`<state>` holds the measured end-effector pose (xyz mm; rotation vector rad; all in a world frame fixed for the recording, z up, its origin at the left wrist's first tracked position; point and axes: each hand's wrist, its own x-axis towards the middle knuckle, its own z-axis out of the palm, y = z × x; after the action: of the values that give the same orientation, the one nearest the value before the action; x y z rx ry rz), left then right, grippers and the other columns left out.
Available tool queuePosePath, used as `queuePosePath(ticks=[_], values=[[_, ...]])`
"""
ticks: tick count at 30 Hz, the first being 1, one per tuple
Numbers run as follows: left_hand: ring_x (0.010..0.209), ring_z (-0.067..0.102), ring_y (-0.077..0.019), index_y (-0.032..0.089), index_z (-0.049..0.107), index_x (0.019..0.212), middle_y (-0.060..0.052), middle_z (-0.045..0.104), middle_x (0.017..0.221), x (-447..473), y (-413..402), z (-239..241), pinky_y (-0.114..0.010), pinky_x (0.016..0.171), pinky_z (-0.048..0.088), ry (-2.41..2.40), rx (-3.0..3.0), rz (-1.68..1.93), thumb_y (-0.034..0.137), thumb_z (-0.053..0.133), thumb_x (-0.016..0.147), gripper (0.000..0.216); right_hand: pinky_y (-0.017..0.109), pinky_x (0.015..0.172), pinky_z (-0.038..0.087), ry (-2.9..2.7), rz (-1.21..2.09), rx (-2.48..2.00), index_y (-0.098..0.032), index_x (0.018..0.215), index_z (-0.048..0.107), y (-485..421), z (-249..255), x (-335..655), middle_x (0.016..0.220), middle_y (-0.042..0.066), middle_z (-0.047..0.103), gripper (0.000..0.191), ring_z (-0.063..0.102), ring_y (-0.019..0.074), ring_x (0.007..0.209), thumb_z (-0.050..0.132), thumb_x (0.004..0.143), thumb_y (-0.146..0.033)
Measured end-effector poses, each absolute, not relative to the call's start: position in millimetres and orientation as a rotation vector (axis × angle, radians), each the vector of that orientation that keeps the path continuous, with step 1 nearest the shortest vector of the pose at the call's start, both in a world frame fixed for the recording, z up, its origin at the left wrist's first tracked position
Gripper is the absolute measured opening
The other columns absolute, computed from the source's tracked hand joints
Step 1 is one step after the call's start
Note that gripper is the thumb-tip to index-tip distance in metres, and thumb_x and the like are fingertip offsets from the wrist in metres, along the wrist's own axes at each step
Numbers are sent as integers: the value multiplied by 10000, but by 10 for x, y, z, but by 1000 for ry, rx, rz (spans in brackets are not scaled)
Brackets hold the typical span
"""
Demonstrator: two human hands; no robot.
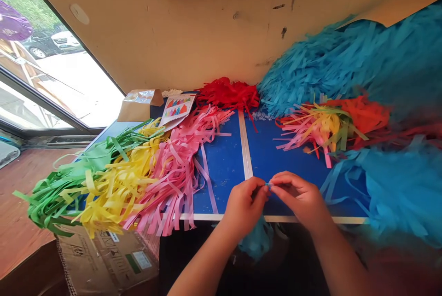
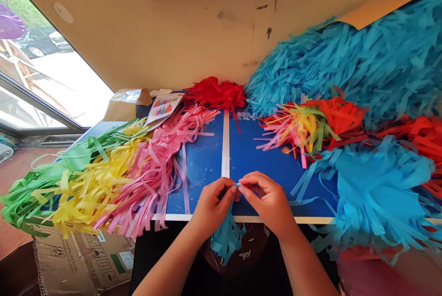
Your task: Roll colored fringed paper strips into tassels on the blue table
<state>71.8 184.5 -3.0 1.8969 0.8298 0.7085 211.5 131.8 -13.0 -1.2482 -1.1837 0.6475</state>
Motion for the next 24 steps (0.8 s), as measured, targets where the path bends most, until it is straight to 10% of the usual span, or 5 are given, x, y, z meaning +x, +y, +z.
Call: queuePosePath(ticks=[24], values=[[666,584,-120,182,612,777,2,659,727,731,1872,-40,-212,604,421,880,1802,579,280,511,819,147,250,636,508,-1076,818,-1431,-198,784,579,1292,-130,2177,726,15,607,193,586,135,669,614,719,-375]])
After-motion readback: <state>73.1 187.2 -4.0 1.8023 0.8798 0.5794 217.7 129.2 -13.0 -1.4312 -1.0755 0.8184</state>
